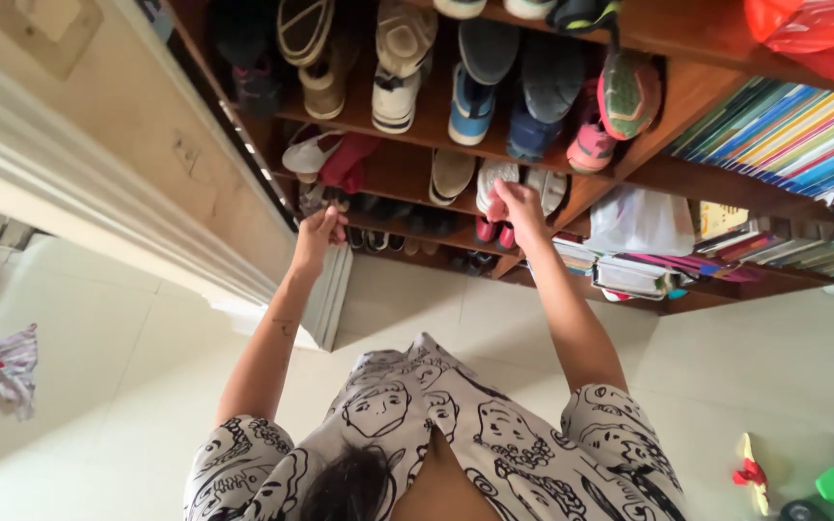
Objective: The person arranges shoes on a wooden shoe rack. They pick up various shoes from the shelves, inspect them, and place them back in an organized manner, ensuring pairs are aligned and facing the same direction.
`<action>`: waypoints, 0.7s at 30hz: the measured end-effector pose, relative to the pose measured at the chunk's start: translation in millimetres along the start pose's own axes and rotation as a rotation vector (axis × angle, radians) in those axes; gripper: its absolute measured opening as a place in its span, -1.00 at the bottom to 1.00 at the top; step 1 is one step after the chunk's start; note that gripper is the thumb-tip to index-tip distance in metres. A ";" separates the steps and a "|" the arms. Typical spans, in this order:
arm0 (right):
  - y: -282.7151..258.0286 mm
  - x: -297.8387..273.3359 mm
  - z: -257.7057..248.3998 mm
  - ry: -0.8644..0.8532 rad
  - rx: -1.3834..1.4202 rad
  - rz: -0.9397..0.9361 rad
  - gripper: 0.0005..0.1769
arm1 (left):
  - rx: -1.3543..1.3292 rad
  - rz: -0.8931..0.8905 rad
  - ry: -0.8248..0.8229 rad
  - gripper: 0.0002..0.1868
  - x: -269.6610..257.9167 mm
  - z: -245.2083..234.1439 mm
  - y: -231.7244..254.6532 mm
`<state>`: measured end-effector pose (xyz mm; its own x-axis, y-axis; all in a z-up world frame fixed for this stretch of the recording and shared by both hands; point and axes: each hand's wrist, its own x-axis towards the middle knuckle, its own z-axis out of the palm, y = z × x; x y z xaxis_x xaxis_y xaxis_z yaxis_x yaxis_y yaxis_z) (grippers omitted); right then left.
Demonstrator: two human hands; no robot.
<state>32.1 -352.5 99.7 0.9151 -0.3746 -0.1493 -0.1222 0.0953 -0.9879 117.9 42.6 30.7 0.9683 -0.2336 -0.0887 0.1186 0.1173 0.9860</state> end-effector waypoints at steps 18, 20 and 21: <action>-91.2 -69.9 110.1 -0.214 -0.179 -0.197 -0.76 | 0.042 0.134 -0.072 -0.79 -48.8 -105.8 71.6; -99.9 -72.3 106.8 -0.195 -0.156 -0.208 -0.76 | 0.069 0.138 -0.081 -0.76 -53.8 -107.1 80.0; -105.5 -72.1 104.9 -0.186 -0.135 -0.216 -0.75 | 0.094 0.140 -0.079 -0.72 -55.1 -107.1 84.5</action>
<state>19.3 -238.8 219.1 0.9786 -0.1962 0.0623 0.0440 -0.0961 -0.9944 98.1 168.7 103.9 0.9532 -0.2968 0.0584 -0.0412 0.0641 0.9971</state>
